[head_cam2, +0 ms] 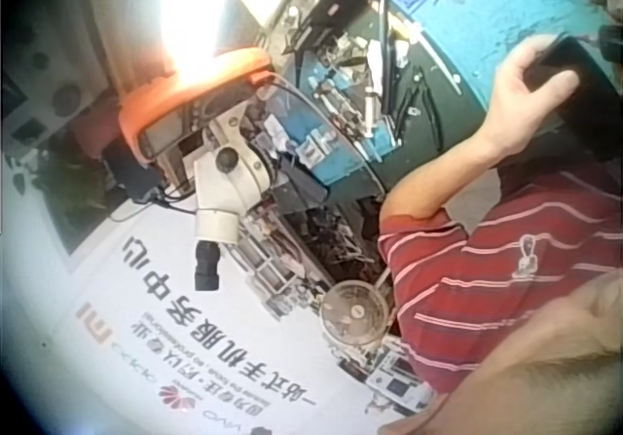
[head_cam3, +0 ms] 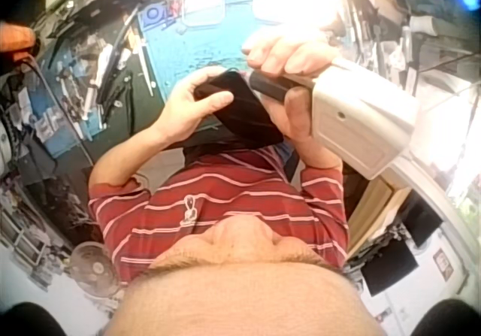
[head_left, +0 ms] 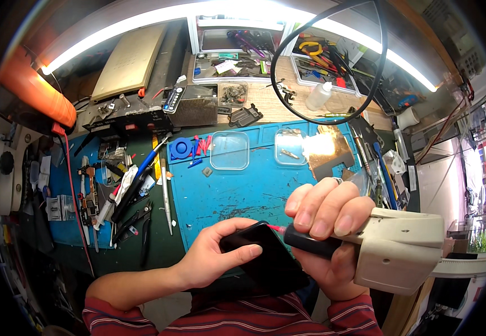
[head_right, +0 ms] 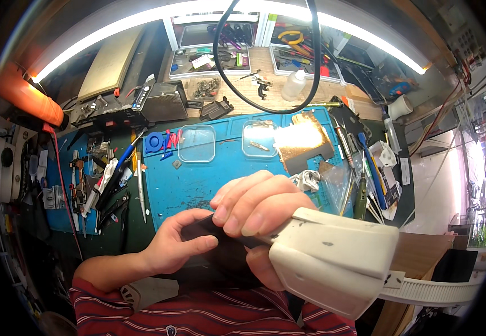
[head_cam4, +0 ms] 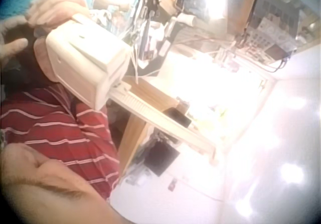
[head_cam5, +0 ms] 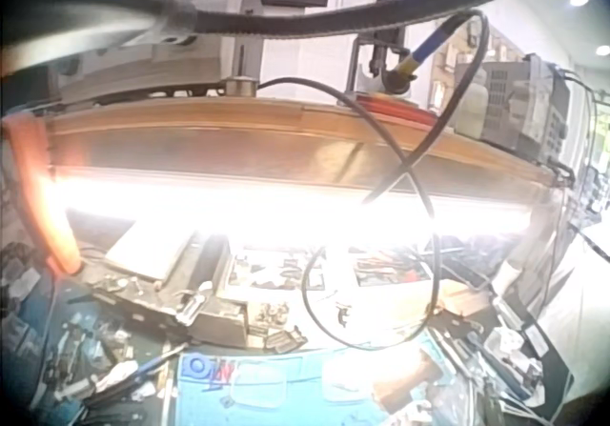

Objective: The person applies adhesive along the frame of a disassembled smartphone, places the back cover, and presses it to secure. They then wipe the exterior with a cloth and use a heat gun along the edges to assist bonding.

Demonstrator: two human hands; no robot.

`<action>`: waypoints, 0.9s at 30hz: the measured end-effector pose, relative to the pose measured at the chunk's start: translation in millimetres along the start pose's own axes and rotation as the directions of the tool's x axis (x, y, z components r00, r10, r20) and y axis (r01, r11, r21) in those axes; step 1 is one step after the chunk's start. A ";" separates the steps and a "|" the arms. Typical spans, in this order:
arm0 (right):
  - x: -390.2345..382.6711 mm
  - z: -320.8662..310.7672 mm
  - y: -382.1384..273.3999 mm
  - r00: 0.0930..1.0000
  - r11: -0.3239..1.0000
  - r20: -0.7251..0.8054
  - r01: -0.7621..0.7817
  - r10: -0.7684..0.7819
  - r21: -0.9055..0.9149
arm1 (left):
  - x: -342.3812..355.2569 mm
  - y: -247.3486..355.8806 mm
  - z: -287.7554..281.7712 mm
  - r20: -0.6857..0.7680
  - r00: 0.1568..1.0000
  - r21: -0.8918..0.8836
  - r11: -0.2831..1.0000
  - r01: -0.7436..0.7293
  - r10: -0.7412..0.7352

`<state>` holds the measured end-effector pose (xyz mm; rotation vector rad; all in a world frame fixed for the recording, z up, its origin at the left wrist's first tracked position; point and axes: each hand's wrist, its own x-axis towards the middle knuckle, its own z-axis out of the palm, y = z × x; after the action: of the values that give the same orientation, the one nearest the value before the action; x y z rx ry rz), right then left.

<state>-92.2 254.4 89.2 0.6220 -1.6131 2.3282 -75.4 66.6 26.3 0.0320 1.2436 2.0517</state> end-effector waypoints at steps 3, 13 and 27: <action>0.0 0.2 -0.3 1.000 1.000 -0.005 -0.007 0.007 0.000 | -0.1 0.6 0.5 0.002 1.000 0.015 1.000 -0.004 0.004; 0.7 2.0 4.1 1.000 1.000 -0.009 0.007 -0.007 0.002 | 0.0 1.6 0.4 0.003 1.000 0.054 0.999 0.000 0.000; 0.3 0.0 6.9 0.998 0.998 0.003 0.058 -0.058 -0.005 | 0.7 3.1 -0.6 0.031 0.999 0.049 0.998 0.033 -0.034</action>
<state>-95.4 252.0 83.7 0.6622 -1.5797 2.2824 -77.9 65.8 28.2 0.0651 1.2658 1.9850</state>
